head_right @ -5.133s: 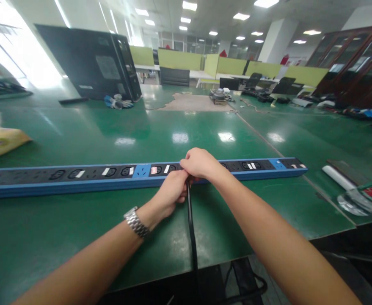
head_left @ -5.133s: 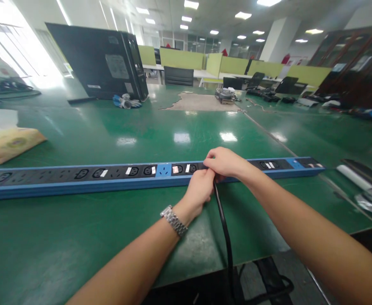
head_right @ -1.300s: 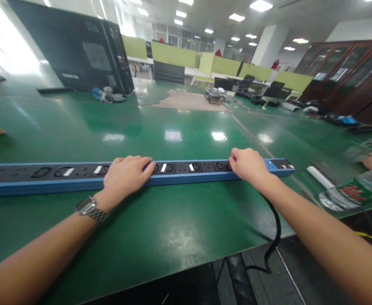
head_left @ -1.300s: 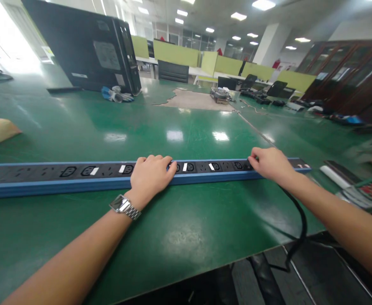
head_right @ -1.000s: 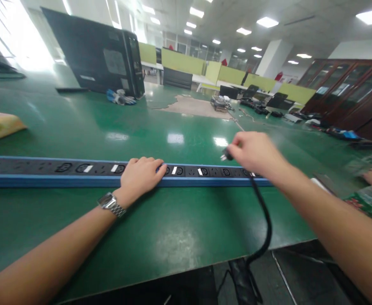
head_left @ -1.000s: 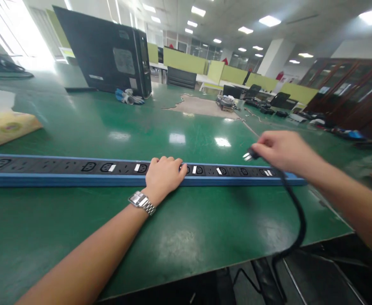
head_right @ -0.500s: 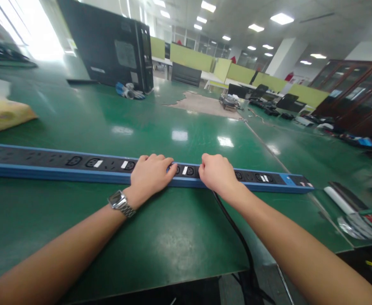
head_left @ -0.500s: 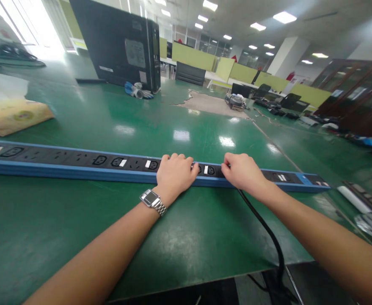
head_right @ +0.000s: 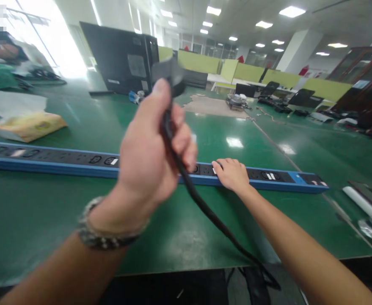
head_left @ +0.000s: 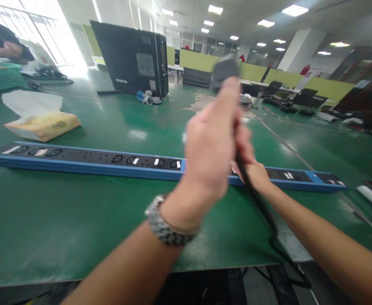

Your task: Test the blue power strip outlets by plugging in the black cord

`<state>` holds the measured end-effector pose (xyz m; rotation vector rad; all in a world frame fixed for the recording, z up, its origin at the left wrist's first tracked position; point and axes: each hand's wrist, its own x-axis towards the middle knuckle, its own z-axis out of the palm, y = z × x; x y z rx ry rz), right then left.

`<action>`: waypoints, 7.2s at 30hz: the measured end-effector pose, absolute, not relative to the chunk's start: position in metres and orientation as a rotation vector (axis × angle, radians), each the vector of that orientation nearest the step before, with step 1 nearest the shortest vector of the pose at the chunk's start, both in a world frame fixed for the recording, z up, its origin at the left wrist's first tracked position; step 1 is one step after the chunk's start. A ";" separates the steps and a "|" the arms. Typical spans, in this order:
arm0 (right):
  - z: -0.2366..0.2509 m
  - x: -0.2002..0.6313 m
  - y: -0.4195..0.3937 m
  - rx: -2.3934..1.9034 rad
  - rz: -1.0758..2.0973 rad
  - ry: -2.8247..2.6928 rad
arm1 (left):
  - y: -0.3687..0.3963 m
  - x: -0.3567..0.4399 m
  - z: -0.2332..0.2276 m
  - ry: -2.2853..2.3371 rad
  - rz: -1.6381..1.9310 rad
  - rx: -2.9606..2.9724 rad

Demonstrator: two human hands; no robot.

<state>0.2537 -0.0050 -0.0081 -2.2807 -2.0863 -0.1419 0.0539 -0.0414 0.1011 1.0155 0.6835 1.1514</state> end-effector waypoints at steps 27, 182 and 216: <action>-0.008 0.252 -0.004 -2.324 -0.030 -2.041 | -0.010 -0.004 0.022 1.069 1.209 1.094; 0.033 0.469 -0.089 -2.617 -0.595 -1.905 | 0.025 -0.029 -0.009 1.625 0.446 2.807; 0.063 0.212 -0.016 -2.237 -0.099 -2.165 | 0.040 -0.108 -0.019 1.537 0.523 2.787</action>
